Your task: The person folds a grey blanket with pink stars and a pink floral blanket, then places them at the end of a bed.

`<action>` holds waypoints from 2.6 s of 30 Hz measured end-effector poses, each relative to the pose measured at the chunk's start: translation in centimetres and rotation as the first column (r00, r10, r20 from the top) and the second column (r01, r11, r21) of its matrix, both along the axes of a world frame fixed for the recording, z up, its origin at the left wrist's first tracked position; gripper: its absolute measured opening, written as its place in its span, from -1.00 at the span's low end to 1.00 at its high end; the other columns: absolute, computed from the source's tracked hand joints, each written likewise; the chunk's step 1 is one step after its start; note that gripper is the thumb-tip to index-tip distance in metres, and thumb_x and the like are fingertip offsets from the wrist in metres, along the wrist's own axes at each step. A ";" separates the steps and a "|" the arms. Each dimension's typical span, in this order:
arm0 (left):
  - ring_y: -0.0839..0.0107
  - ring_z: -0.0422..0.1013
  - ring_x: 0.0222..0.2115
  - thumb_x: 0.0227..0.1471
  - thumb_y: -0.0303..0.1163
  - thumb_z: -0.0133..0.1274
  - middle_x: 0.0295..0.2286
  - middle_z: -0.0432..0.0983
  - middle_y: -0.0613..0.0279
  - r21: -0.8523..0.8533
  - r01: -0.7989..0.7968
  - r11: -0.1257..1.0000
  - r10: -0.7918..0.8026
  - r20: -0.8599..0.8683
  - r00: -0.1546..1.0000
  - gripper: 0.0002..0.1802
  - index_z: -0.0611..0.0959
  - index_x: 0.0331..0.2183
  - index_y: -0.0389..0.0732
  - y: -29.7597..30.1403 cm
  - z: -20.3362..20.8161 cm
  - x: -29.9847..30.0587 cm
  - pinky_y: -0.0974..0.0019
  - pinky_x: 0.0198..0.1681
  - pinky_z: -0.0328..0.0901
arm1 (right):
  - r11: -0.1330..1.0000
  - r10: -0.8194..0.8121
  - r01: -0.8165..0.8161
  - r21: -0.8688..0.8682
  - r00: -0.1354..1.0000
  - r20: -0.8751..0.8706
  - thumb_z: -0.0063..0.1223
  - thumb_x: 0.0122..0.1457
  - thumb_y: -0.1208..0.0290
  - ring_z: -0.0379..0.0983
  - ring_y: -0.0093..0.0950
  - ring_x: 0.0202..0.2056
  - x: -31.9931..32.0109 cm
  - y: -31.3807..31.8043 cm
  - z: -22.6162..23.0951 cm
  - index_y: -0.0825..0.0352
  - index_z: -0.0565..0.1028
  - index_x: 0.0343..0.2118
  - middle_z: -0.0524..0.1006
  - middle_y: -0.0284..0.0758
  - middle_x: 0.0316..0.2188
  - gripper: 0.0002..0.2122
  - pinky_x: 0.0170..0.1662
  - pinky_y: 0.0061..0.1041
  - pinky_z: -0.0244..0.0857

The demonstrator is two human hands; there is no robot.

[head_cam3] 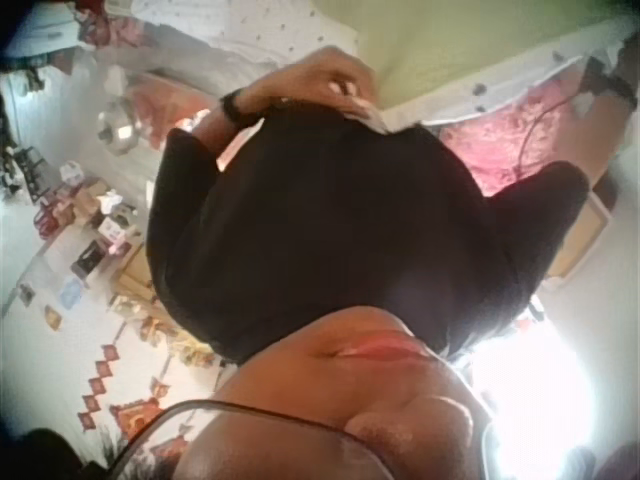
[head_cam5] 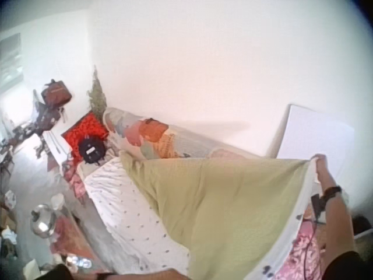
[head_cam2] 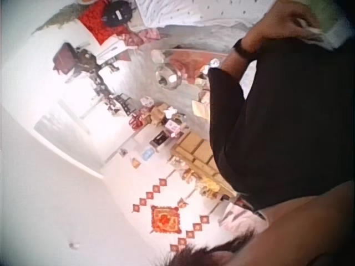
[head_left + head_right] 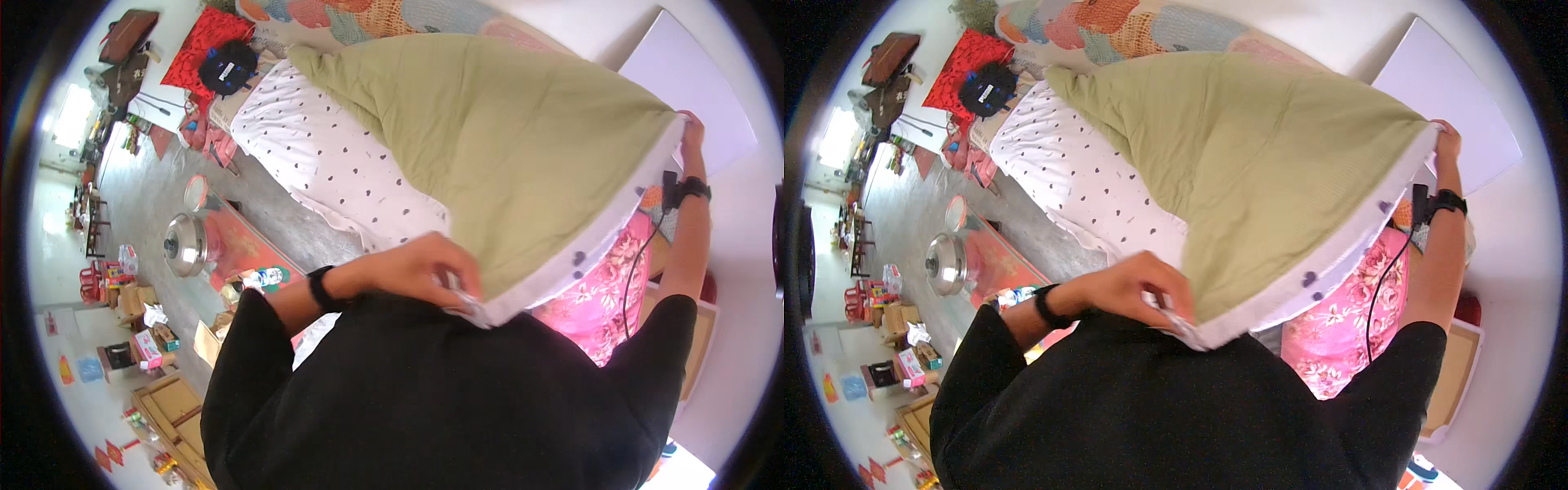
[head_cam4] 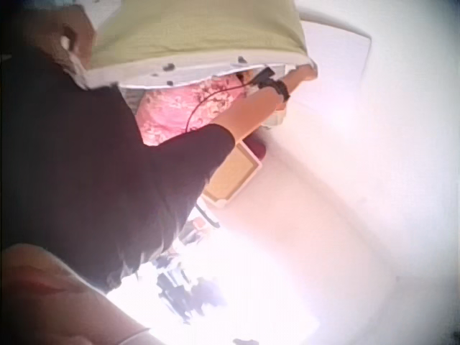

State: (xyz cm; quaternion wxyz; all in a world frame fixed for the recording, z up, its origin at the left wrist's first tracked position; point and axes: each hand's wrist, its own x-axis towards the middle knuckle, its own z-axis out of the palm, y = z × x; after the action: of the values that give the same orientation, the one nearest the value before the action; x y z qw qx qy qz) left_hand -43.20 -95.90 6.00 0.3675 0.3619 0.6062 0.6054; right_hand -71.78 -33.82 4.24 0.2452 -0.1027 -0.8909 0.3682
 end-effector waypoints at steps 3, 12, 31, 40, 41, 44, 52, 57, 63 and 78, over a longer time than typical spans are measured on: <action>0.60 0.41 -0.43 -0.17 -0.45 0.19 -0.47 0.51 0.32 0.138 0.118 0.983 -0.127 0.053 0.991 -0.83 0.59 -0.42 -0.25 5.1 -0.9 1.1 0.53 -0.46 0.31 | 0.948 -0.137 0.111 -0.299 0.988 -0.065 -0.17 0.00 0.50 0.43 -0.47 -0.40 0.2 11.7 1.0 0.39 0.48 -0.22 0.51 -0.25 -0.38 -0.72 -0.32 -0.52 0.33; 0.50 0.43 -0.52 -0.25 -0.47 0.16 -0.57 0.51 0.20 0.223 -0.023 0.974 0.027 -0.015 1.000 -0.85 0.57 -0.52 -0.33 14.4 -8.4 -0.2 0.44 -0.42 0.30 | 0.766 0.353 -0.156 -0.624 0.913 0.205 -0.11 0.05 0.37 0.35 -0.55 -0.25 -1.3 7.5 -7.2 0.42 0.44 -0.28 0.44 -0.36 -0.32 -0.76 -0.19 -0.60 0.25; 0.13 0.25 -0.60 -0.40 -0.43 0.11 -0.69 0.26 0.10 0.436 -0.297 0.849 0.432 -0.251 0.866 -0.73 0.33 -0.68 -0.29 10.6 -15.6 -1.3 0.16 -0.53 0.12 | 0.739 0.549 -0.577 -0.347 0.218 0.807 -0.23 0.05 0.48 0.39 -0.38 -0.35 22.7 -30.5 -12.6 0.36 0.39 -0.25 0.46 -0.24 -0.36 -0.79 -0.27 -0.44 0.27; 0.03 0.36 -0.56 -0.30 -0.40 0.04 -0.66 0.38 -0.07 0.218 -0.043 0.975 0.131 -0.408 0.903 -0.80 0.48 -0.64 -0.39 3.2 -16.1 -2.4 0.13 -0.51 0.22 | 0.520 0.206 0.536 -0.665 0.676 0.707 -0.22 -0.05 0.69 0.39 -0.29 -0.32 33.3 -41.8 -15.8 0.33 0.26 -0.08 0.39 -0.13 -0.27 -0.61 -0.34 -0.36 0.33; 0.03 0.36 -0.56 -0.30 -0.40 0.04 -0.66 0.38 -0.07 0.225 -0.042 0.973 0.132 -0.403 0.906 -0.80 0.48 -0.64 -0.39 2.9 -16.8 -2.5 0.13 -0.51 0.22 | 0.470 0.139 0.566 -0.677 0.710 0.690 -0.22 -0.06 0.71 0.39 -0.28 -0.31 33.1 -42.3 -15.7 0.33 0.24 -0.06 0.39 -0.12 -0.26 -0.59 -0.34 -0.35 0.34; 0.04 0.36 -0.58 -0.31 -0.40 0.03 -0.69 0.39 -0.05 0.322 -0.083 0.943 0.217 -0.406 0.888 -0.82 0.51 -0.65 -0.35 2.5 -18.8 -2.0 0.12 -0.53 0.21 | 0.397 -0.045 0.608 -0.688 0.761 0.647 -0.22 -0.10 0.78 0.39 -0.26 -0.30 32.4 -42.8 -15.1 0.32 0.20 -0.01 0.36 -0.09 -0.23 -0.50 -0.37 -0.32 0.36; 0.29 0.40 -0.62 -0.25 -0.21 0.08 -0.68 0.47 0.15 -0.237 0.368 0.899 -0.434 -0.381 0.816 -0.72 0.56 -0.59 -0.26 -9.9 -30.5 -10.5 0.18 -0.52 0.28 | 0.801 -0.105 0.463 -0.379 0.733 0.672 -0.04 -0.21 0.63 0.39 -0.28 -0.49 42.6 -23.9 -21.6 0.41 0.34 -0.22 0.40 -0.14 -0.41 -0.63 -0.51 -0.36 0.33; 0.05 0.42 -0.34 -0.28 -0.13 0.08 -0.45 0.50 -0.06 -0.717 -0.316 0.621 0.174 -0.267 0.948 -0.60 0.60 -0.45 -0.27 -31.9 -35.5 -17.8 0.07 -0.27 0.29 | 0.838 -0.180 0.536 -0.106 0.455 0.872 -0.01 -0.19 0.57 0.39 -0.33 -0.46 39.6 -32.4 -27.9 0.40 0.37 -0.28 0.42 -0.19 -0.42 -0.70 -0.45 -0.39 0.31; 0.07 0.44 -0.53 -0.12 -0.17 -0.07 -0.57 0.48 -0.10 -0.700 -0.710 0.076 0.546 -0.567 0.617 -0.64 0.58 -0.57 -0.31 -58.6 -35.4 -15.6 0.08 -0.43 0.30 | 0.997 0.036 0.051 -0.052 0.288 0.957 0.02 -0.16 0.50 0.39 -0.39 -0.42 23.0 -42.8 -36.4 0.39 0.41 -0.36 0.44 -0.25 -0.44 -0.77 -0.37 -0.42 0.29; 0.29 0.46 -0.52 -0.09 -0.15 0.04 -0.55 0.51 0.09 -0.911 -0.350 0.220 0.725 -0.087 0.683 -0.67 0.58 -0.46 -0.26 -82.9 -38.1 -8.6 0.25 -0.43 0.34 | 0.584 0.697 -0.564 -0.584 -0.020 0.717 -0.08 0.00 0.55 0.42 -0.51 -0.43 -15.2 -102.0 -36.8 0.39 0.44 -0.33 0.48 -0.28 -0.44 -0.85 -0.36 -0.51 0.37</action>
State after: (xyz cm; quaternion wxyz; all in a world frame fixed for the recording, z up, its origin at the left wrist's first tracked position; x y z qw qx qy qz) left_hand -51.78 -178.83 -32.05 0.3616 -0.2390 0.8331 0.3437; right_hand -86.97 -135.81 -32.58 -0.4940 0.1131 -0.7812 0.3645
